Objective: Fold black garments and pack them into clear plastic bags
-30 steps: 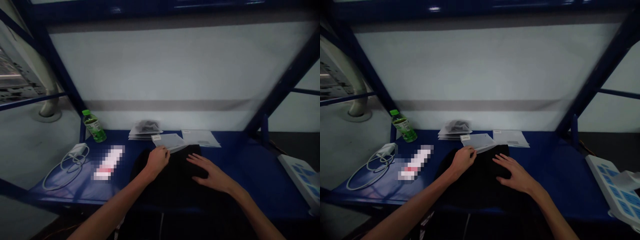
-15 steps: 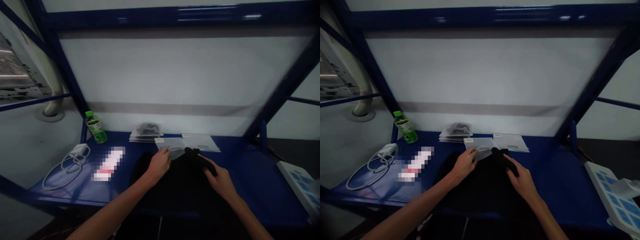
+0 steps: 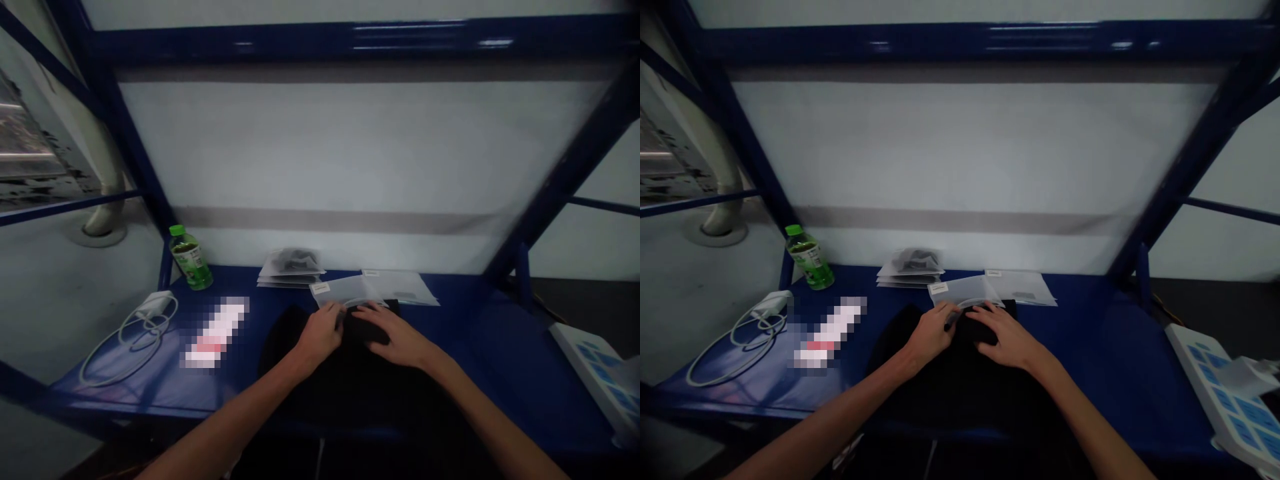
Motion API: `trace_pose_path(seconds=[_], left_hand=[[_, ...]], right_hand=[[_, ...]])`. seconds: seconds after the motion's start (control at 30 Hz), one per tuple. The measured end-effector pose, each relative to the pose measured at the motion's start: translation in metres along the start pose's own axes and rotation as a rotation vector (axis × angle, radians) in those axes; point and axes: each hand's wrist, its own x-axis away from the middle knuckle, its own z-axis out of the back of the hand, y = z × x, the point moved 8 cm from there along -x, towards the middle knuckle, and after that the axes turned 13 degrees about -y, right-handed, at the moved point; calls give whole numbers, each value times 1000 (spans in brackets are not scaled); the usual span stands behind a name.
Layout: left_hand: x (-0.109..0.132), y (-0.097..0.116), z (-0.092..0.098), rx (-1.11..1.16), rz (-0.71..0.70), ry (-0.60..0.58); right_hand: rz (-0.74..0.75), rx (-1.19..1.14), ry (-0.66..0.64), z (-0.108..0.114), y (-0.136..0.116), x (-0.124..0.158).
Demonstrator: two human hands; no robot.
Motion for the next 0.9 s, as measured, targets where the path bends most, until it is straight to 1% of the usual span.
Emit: trace_pose_path(seconds=[0.1,0.2,0.27,0.4,0.47,0.7,0.8,0.9], left_hand=[[0,-8,1,29,63,62],[0,-12,0,38,87,73],[0,-11,1,41,77,71],[1,-8,6,58,66,107],[1,-7,6,56,60,116],[0,-5,4,68,-7,134],[0,-5,3,80,-6,131],[2,-8,4,87,11,134]], right_hand=[[-37,28,-46,1,5,-9],[-70,72,-41,5,4,-15],[-118,107,-39,8,3,-19],[-285,233,-49,12,3,-28],[-339,270,-50,13,1,-34],[-477,345,-15,11,-2,-51],[-520,342,5,12,-2,-56],[-529,302,5,16,1,-53]])
